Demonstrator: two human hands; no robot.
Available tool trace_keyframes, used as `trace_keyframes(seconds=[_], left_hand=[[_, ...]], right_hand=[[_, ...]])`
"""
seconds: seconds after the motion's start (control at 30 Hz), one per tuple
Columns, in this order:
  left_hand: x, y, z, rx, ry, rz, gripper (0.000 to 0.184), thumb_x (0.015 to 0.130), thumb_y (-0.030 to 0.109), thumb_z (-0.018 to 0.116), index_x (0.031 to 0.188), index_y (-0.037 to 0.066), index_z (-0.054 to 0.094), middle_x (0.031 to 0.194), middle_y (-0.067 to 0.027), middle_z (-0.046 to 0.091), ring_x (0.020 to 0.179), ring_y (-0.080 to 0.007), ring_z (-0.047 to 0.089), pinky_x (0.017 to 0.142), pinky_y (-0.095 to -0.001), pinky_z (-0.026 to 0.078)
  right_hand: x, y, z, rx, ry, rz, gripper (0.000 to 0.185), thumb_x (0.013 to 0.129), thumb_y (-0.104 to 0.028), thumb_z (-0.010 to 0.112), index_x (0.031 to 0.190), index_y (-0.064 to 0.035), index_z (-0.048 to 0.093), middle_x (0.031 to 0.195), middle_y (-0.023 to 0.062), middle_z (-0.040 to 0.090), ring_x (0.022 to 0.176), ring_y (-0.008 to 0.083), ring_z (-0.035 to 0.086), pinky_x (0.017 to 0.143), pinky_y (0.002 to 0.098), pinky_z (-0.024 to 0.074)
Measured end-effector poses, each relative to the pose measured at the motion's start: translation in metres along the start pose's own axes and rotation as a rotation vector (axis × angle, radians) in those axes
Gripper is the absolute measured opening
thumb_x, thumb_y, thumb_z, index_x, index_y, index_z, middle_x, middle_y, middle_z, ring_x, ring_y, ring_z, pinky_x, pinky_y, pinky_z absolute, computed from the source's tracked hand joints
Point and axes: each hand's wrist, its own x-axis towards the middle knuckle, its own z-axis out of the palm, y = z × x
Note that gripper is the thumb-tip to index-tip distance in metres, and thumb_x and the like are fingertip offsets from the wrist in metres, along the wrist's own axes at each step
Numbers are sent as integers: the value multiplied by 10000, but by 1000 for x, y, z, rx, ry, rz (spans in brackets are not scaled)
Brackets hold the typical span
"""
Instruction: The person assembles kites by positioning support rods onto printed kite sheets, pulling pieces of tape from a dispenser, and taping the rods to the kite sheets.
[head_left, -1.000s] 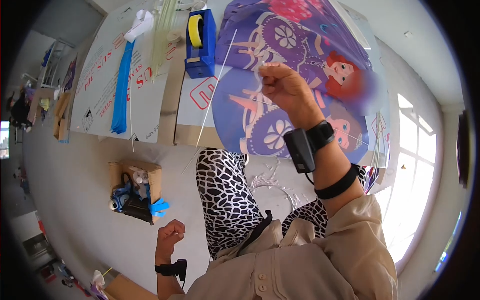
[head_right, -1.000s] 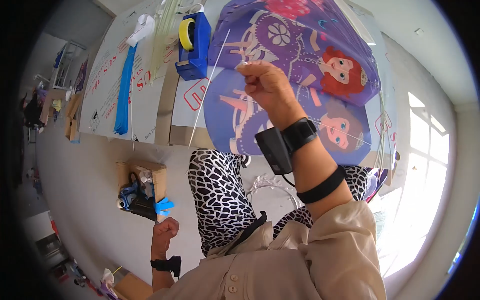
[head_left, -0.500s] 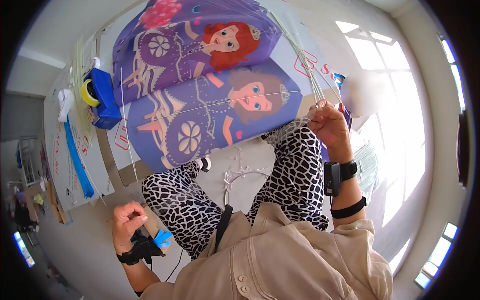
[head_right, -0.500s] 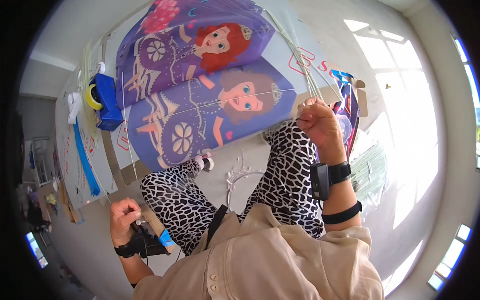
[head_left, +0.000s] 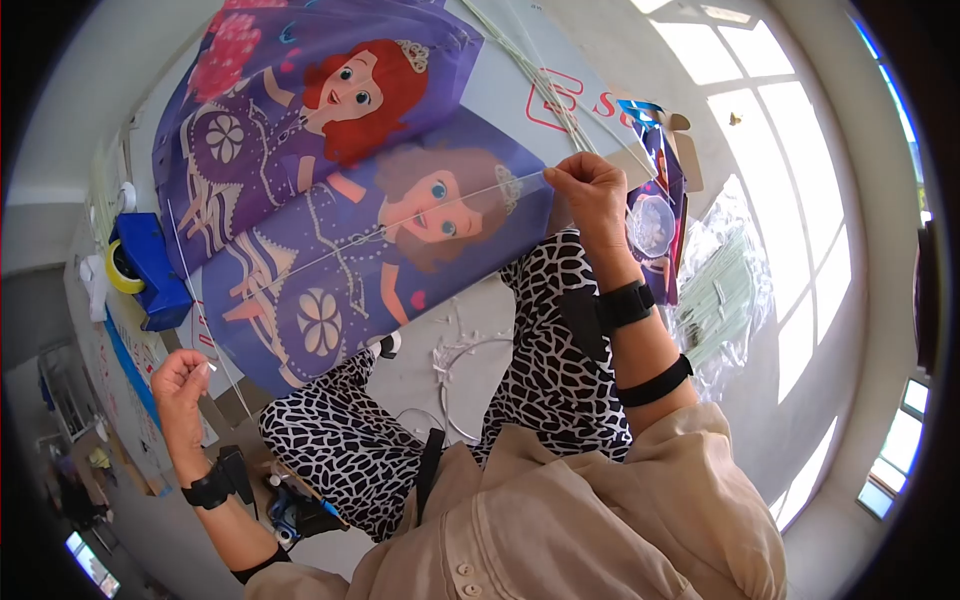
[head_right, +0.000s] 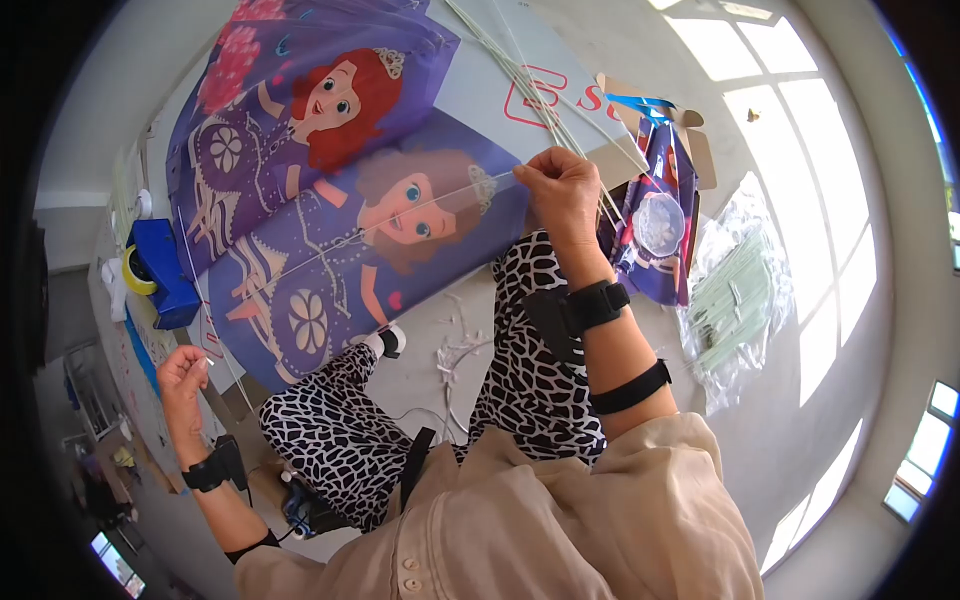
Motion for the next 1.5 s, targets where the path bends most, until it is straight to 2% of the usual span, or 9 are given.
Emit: trace_keyframes(seconds=[0.17, 0.27, 0.87, 1.0, 1.07, 1.1, 1.2, 1.33, 1.5], left_hand=[[33, -6, 4, -9, 40, 1, 48, 831, 40, 609, 870, 12, 612, 727, 29, 555, 611, -39, 431, 557, -186, 349], [41, -7, 5, -9, 45, 5, 60, 836, 38, 612, 887, 8, 617, 744, 22, 567, 622, -41, 446, 561, -187, 358], [55, -10, 8, 23, 12, 5, 49, 841, 29, 593, 877, 4, 615, 717, 22, 556, 621, -42, 454, 572, -186, 366], [58, -11, 9, 27, 24, 1, 40, 836, 24, 590, 862, 6, 614, 710, 24, 551, 611, -41, 448, 562, -185, 360], [60, -14, 10, 33, 28, -10, 36, 835, 25, 590, 855, 8, 614, 707, 26, 548, 608, -40, 446, 556, -184, 357], [61, -14, 12, 45, 20, -16, 34, 832, 26, 589, 846, 9, 616, 696, 28, 542, 600, -37, 442, 546, -184, 352], [65, -17, 14, 77, -19, -40, 32, 823, 35, 599, 819, 11, 620, 664, 37, 527, 578, -30, 431, 516, -183, 337], [72, -26, 21, 117, 0, -80, 95, 797, 73, 665, 759, 15, 602, 639, 40, 522, 563, -34, 424, 500, -192, 329], [82, -33, 34, 52, 35, -88, 134, 764, 85, 717, 732, 22, 603, 635, 33, 524, 568, -43, 421, 498, -207, 330]], right_hand=[[4, 13, 8, -116, 112, -97, 119, 691, -58, 726, 696, 13, 631, 578, 15, 567, 545, 72, 498, 530, 231, 419], [4, 15, 9, -182, 144, -44, 129, 684, -81, 733, 706, 3, 638, 588, 29, 571, 545, 92, 508, 535, 243, 427], [6, 15, 15, -459, 150, -101, 188, 697, -173, 735, 709, -13, 637, 694, 119, 617, 673, 265, 595, 641, 367, 470], [4, 5, 17, -473, 113, -1, 202, 696, -193, 737, 701, -21, 630, 733, 114, 613, 723, 273, 587, 670, 380, 463], [5, 7, 18, -623, 147, -58, 220, 691, -217, 740, 683, -33, 619, 770, 99, 605, 775, 277, 572, 695, 394, 451], [5, 2, 19, -654, 135, -5, 229, 689, -234, 742, 672, -46, 612, 793, 89, 596, 801, 278, 560, 704, 401, 442], [7, 3, 19, -687, 154, -57, 246, 668, -252, 753, 659, -40, 630, 697, 113, 616, 698, 306, 603, 630, 411, 454], [14, 8, 15, -758, 121, -110, 258, 694, -276, 751, 668, -42, 645, 640, 106, 629, 625, 269, 610, 612, 388, 453], [19, 18, 11, -741, 124, -140, 249, 711, -265, 757, 682, -40, 655, 568, 62, 591, 543, 175, 553, 576, 336, 432]])
